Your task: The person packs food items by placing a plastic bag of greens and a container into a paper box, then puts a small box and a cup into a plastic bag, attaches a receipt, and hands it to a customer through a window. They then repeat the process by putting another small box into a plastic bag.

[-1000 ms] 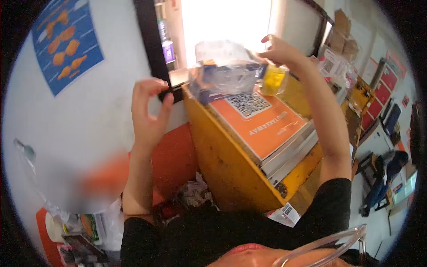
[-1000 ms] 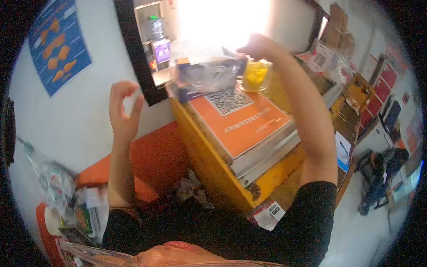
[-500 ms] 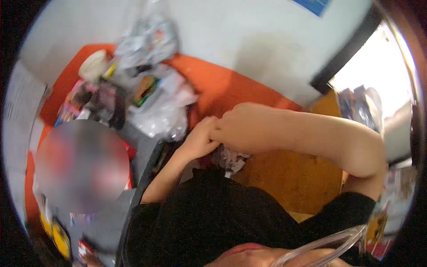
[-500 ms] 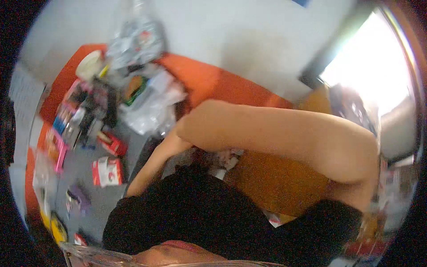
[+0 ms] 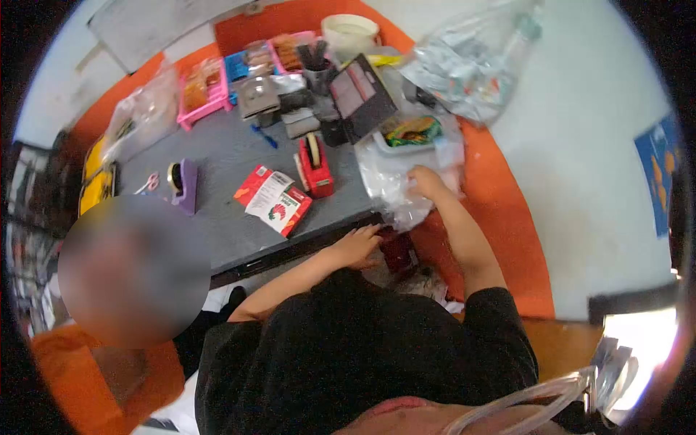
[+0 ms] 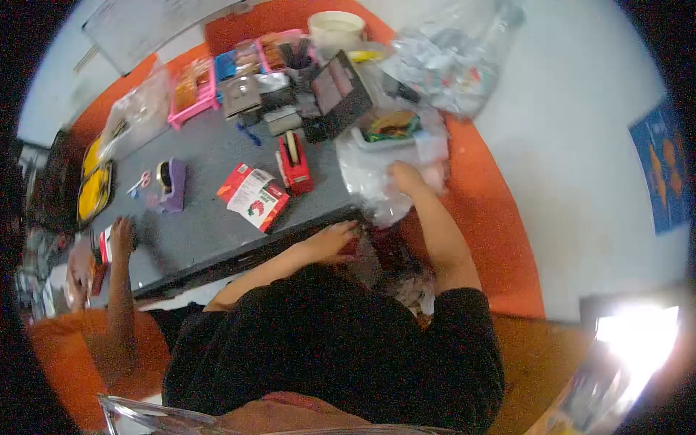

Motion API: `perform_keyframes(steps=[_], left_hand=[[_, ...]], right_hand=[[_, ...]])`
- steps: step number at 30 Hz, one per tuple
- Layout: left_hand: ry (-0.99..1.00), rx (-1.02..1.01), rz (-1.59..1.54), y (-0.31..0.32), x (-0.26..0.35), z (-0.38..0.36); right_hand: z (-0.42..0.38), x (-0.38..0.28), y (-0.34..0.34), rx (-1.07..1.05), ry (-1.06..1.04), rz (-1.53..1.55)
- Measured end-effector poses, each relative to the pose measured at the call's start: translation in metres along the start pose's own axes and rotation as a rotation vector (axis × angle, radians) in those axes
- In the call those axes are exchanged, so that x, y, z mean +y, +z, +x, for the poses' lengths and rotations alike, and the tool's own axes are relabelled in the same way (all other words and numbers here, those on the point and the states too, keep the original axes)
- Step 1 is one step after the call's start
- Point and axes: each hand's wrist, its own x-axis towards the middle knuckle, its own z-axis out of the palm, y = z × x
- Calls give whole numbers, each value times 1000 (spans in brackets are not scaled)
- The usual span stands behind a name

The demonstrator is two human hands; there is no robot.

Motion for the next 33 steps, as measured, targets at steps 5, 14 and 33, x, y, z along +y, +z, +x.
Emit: perform_keyframes(steps=[5,14,33], left_hand=[[-97,66,61,-26,4,36],[-188,21,170,5,-23,81],[-188,836,-1228,-132,58,-63]], right_hand=[[7,0,-5,6,26,78],[3,19,-23,250,-19,120],[-7,-242,-69,514,-795,485]])
